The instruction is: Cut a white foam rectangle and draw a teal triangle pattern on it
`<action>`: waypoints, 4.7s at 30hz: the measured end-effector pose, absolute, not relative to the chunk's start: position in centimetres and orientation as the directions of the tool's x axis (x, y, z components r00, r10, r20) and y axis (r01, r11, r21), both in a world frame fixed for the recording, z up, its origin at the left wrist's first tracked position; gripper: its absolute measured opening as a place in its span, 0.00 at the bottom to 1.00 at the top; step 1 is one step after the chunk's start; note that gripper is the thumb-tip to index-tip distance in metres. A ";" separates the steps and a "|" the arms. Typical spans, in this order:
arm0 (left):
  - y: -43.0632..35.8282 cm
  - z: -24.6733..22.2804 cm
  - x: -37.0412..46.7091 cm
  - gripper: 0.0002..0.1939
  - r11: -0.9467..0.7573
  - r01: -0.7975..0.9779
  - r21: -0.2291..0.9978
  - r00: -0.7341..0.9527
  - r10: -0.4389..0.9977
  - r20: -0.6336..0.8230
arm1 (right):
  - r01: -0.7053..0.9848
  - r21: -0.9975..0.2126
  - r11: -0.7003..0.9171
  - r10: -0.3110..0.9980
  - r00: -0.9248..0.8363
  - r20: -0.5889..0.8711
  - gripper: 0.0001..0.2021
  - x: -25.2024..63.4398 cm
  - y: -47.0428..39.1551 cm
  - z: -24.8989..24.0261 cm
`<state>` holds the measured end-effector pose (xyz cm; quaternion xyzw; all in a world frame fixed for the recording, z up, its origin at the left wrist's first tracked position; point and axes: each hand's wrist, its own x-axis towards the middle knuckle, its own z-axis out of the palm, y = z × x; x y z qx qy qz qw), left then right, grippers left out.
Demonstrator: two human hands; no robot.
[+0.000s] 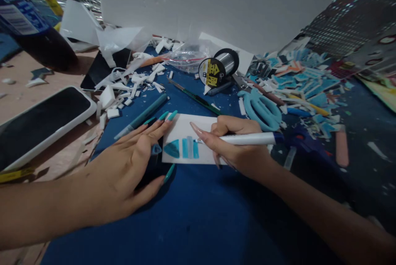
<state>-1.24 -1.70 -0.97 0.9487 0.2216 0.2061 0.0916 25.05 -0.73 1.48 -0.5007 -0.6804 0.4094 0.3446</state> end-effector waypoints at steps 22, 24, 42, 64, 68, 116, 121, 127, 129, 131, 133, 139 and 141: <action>-1.7 -0.2 -1.3 0.35 -0.854 0.443 0.273 0.811 0.511 0.285 | 0.402 -0.902 0.159 0.959 -0.278 0.046 0.24 24.9 -0.8 1.7; -1.7 -0.2 -1.3 0.37 -0.852 0.446 0.276 0.809 0.515 0.283 | 0.397 -0.901 0.178 0.957 -0.281 0.066 0.24 25.0 -0.7 1.6; -1.8 -0.3 -1.1 0.36 -0.867 0.419 0.269 0.813 0.491 0.315 | 0.393 -0.907 0.149 0.967 -0.251 0.050 0.23 25.0 -0.6 1.6; -1.6 -0.2 -1.2 0.35 -0.861 0.431 0.271 0.814 0.501 0.295 | 0.423 -0.884 0.199 0.964 -0.245 0.100 0.22 24.9 -0.7 1.7; -1.6 -0.3 -1.2 0.37 -0.858 0.445 0.257 0.807 0.509 0.300 | 0.399 -0.877 0.268 0.929 -0.350 0.125 0.23 25.0 -0.6 1.9; -1.8 -0.6 -1.1 0.41 -0.860 0.426 0.281 0.797 0.504 0.334 | 0.412 -0.891 0.192 0.963 -0.252 0.091 0.23 25.0 -0.9 1.8; -1.7 -0.6 -1.4 0.44 -0.884 0.392 0.255 0.815 0.463 0.349 | 0.391 -0.899 0.200 0.960 -0.263 0.099 0.23 25.0 -0.8 1.9; -1.7 -0.9 -1.5 0.48 -0.865 0.409 0.291 0.814 0.489 0.313 | 0.424 -0.879 0.217 0.958 -0.267 0.108 0.24 24.9 -0.9 1.9; -1.8 -1.0 -1.6 0.48 -0.870 0.400 0.287 0.813 0.482 0.328 | 0.417 -0.883 0.217 0.951 -0.293 0.095 0.24 24.9 -0.9 1.9; -1.8 -1.1 -1.6 0.48 -0.875 0.393 0.284 0.817 0.474 0.329 | 0.387 -0.907 0.169 0.966 -0.245 0.076 0.24 25.0 -0.9 1.7; -1.8 -1.2 -1.6 0.49 -0.876 0.390 0.284 0.819 0.471 0.328 | 0.350 -0.928 0.129 0.981 -0.185 0.067 0.23 25.1 -1.0 1.5; -1.9 -1.2 -1.4 0.46 -0.848 0.424 0.317 0.794 0.516 0.320 | 0.342 -0.926 0.161 0.970 -0.227 0.085 0.25 25.0 -0.8 1.1; -1.9 -1.2 -1.4 0.47 -0.841 0.430 0.327 0.800 0.523 0.293 | 0.322 -0.938 0.132 0.963 -0.265 0.045 0.26 25.1 -0.7 1.2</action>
